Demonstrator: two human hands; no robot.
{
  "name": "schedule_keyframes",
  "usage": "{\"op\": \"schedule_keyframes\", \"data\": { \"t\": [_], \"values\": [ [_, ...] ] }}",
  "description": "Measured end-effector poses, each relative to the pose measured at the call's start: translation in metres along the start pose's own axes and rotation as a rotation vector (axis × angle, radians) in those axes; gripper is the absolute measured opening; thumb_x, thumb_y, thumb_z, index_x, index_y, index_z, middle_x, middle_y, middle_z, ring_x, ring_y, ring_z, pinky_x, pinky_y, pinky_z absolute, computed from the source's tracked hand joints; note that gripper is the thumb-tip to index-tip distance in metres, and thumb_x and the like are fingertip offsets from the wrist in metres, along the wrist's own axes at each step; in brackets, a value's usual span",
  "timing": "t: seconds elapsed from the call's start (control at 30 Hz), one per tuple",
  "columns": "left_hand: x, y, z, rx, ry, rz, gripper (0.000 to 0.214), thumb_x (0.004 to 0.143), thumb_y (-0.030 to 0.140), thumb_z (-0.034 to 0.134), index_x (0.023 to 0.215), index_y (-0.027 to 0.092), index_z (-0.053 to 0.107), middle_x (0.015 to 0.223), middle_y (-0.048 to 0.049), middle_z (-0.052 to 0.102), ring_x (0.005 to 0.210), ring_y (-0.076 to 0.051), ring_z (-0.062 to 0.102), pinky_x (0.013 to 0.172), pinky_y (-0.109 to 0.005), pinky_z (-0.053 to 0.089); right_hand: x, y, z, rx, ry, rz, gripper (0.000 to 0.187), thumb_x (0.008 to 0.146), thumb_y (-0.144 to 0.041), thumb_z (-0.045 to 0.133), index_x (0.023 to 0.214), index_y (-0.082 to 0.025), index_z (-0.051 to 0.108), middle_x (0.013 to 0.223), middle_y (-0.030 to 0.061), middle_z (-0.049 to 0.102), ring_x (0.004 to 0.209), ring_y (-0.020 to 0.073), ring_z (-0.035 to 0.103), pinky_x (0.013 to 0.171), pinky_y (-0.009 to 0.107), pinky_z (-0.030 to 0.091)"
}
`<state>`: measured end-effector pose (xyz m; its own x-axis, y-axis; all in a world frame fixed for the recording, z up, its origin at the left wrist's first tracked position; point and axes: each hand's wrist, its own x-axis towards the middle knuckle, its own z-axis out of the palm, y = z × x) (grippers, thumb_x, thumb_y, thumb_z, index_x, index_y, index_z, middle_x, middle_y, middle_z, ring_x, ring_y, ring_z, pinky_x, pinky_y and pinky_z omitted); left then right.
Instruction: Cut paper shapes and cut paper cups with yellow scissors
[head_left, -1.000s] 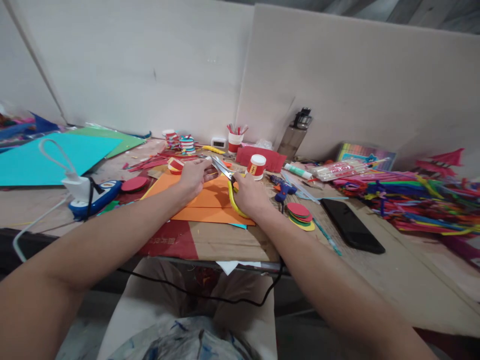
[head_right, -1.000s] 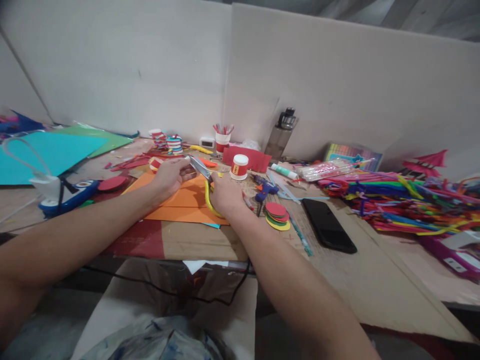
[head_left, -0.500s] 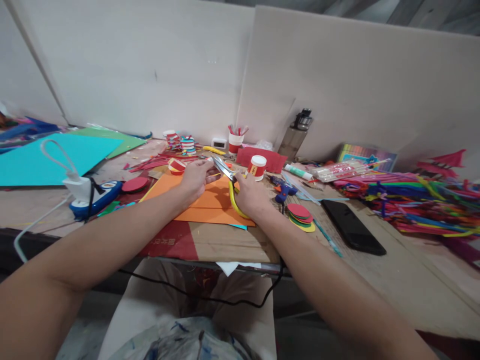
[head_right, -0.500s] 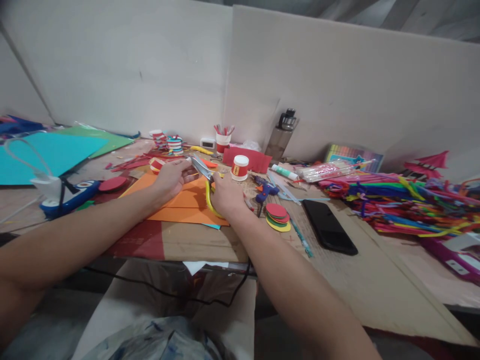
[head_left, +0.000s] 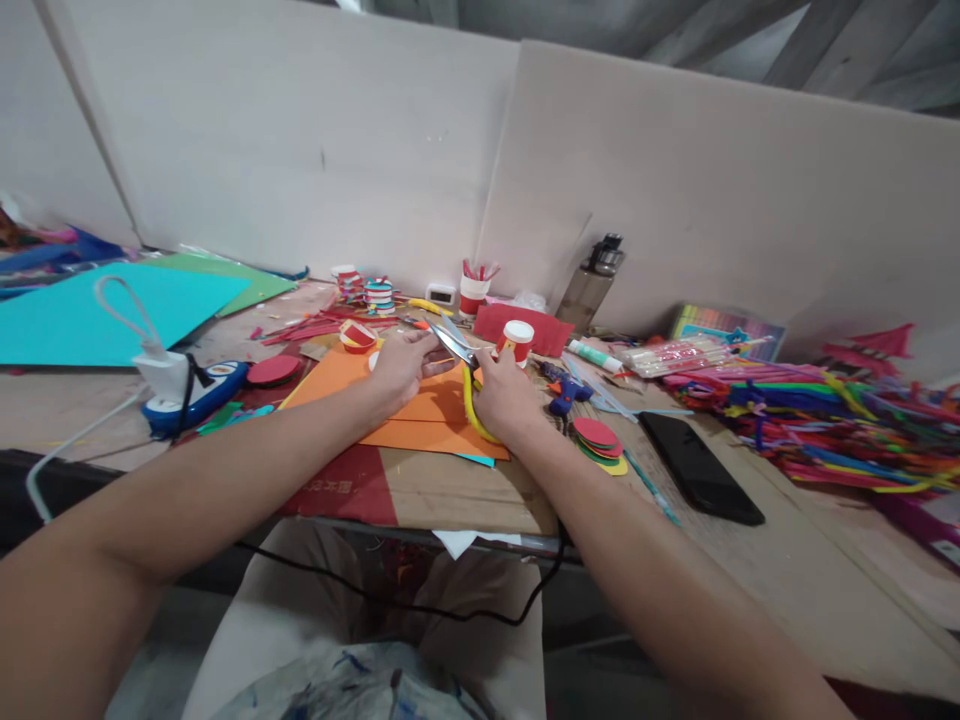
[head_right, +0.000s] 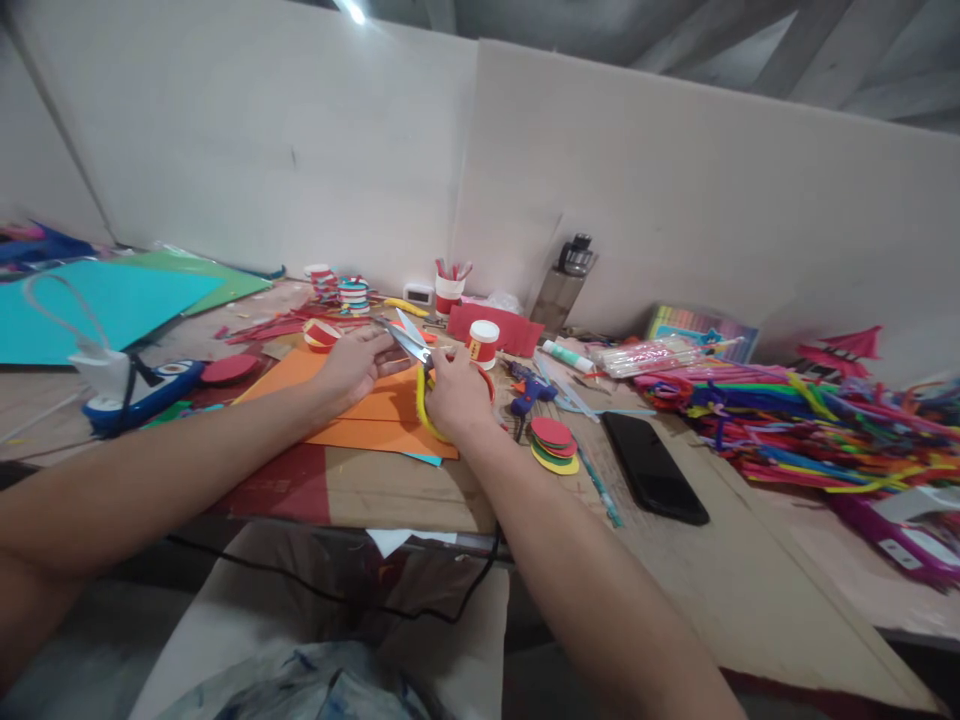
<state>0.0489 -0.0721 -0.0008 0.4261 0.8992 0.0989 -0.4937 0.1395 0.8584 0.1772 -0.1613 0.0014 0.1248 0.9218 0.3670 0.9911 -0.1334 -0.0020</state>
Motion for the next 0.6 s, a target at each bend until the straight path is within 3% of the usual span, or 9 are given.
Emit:
{"op": "schedule_keyframes", "data": {
  "t": [0.6],
  "values": [
    [-0.0030, 0.0029, 0.0011, 0.035, -0.003, -0.035, 0.005, 0.077, 0.010, 0.060, 0.073, 0.009, 0.063, 0.076, -0.0102, 0.070, 0.067, -0.015, 0.067, 0.079, -0.036, 0.055, 0.0006, 0.0011, -0.0060, -0.009, -0.069, 0.028, 0.038, 0.087, -0.022, 0.043, 0.125, -0.021, 0.048, 0.124, 0.0165, 0.049, 0.097, 0.0265, 0.063, 0.079, 0.036, 0.050]
  ]
}}
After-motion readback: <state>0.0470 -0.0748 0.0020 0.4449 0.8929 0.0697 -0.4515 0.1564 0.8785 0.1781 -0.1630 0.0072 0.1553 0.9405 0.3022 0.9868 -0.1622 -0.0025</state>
